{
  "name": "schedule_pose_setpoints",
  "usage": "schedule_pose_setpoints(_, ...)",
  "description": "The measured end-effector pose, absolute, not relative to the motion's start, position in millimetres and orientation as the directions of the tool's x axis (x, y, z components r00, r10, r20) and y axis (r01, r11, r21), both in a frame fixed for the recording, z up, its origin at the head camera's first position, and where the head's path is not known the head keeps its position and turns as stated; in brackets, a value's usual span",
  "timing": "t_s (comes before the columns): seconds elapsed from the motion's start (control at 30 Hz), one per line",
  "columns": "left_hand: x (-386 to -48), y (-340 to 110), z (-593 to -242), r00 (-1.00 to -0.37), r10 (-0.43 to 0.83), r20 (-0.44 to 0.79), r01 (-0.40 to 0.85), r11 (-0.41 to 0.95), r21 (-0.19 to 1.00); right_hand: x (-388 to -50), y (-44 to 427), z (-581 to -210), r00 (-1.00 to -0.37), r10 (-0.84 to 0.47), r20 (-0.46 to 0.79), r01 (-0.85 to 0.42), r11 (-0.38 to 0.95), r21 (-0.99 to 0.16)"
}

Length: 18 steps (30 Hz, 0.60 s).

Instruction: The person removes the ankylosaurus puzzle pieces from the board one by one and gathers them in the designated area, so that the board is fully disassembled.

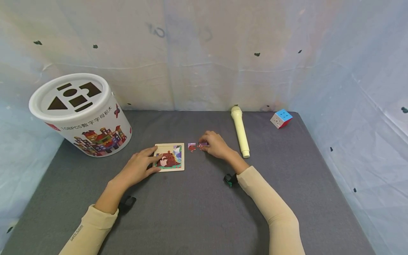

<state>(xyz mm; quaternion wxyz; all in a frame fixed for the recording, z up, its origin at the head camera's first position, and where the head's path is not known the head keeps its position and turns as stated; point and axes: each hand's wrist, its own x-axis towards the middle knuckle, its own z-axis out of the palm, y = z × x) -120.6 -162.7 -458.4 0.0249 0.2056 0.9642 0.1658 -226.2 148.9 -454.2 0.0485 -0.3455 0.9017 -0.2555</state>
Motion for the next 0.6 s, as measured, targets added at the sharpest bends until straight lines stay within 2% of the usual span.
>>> schedule_pose_setpoints(0.4,-121,-163,-456,-0.911,0.411,0.025,0.395,0.856,0.333,-227,145,-447,-0.736,-0.671,0.09,-0.619,0.613,-0.491)
schedule_pose_setpoints(0.6,-120,-163,-457,-0.913,0.406,0.023,0.391,0.861,0.327,-225,118,-439,-0.686,-0.719,0.107,-0.661,0.556,-0.505)
